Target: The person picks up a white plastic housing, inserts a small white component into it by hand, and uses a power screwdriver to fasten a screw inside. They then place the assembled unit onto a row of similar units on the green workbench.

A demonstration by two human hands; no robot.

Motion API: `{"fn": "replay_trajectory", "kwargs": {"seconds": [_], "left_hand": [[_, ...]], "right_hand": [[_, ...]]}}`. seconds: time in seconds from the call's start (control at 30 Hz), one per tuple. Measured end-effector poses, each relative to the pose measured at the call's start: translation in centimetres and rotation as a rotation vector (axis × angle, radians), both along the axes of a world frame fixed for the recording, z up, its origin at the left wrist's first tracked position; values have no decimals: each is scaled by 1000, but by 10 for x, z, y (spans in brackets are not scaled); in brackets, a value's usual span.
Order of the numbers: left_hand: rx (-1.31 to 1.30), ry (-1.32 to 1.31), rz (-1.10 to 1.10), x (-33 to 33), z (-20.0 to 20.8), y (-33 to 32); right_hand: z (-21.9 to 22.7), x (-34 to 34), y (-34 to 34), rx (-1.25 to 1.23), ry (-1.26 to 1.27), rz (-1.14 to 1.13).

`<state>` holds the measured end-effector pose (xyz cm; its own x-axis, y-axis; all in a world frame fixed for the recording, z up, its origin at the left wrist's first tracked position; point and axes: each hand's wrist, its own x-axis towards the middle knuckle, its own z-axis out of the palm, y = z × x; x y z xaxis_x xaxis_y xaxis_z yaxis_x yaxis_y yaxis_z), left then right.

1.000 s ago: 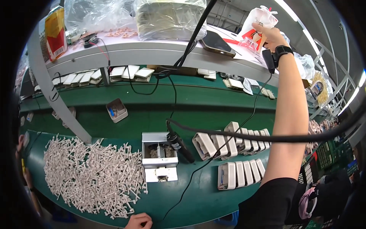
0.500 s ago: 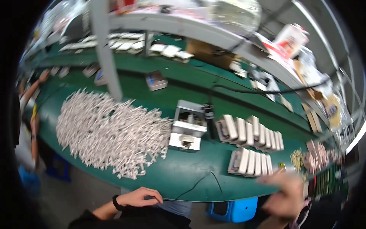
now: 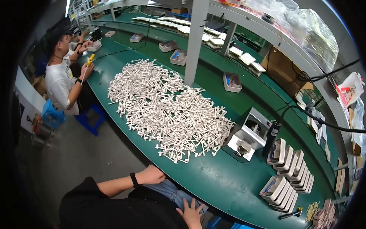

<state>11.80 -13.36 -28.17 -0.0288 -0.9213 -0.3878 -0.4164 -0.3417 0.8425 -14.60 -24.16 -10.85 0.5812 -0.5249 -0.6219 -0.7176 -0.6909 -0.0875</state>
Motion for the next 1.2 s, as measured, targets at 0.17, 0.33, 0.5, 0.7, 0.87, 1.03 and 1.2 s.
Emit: {"fn": "replay_trajectory", "kwargs": {"seconds": [0.17, 0.33, 0.5, 0.7, 0.87, 1.03, 1.2], "left_hand": [[27, -18, 40, 18, -5, 9], [-89, 808, -452, 146, 147, -30], [-258, 56, 154, 287, 142, -153], [111, -673, 308, 407, 34, -255], [126, -860, 334, 400, 2, -312], [109, -836, 345, 433, -16, -289], [151, -654, 303, 468, 7, -186]], "right_hand": [[48, 19, -61, 389, -126, -596], [-110, -63, -97, -27, -163, -135], [-218, -70, -145, 60, -395, 16], [-190, 31, -155, 258, -271, 108], [-128, -82, -76, 394, -147, 159], [19, 70, -60, 803, 88, 149], [56, 237, -69, 877, -617, 322]]}}
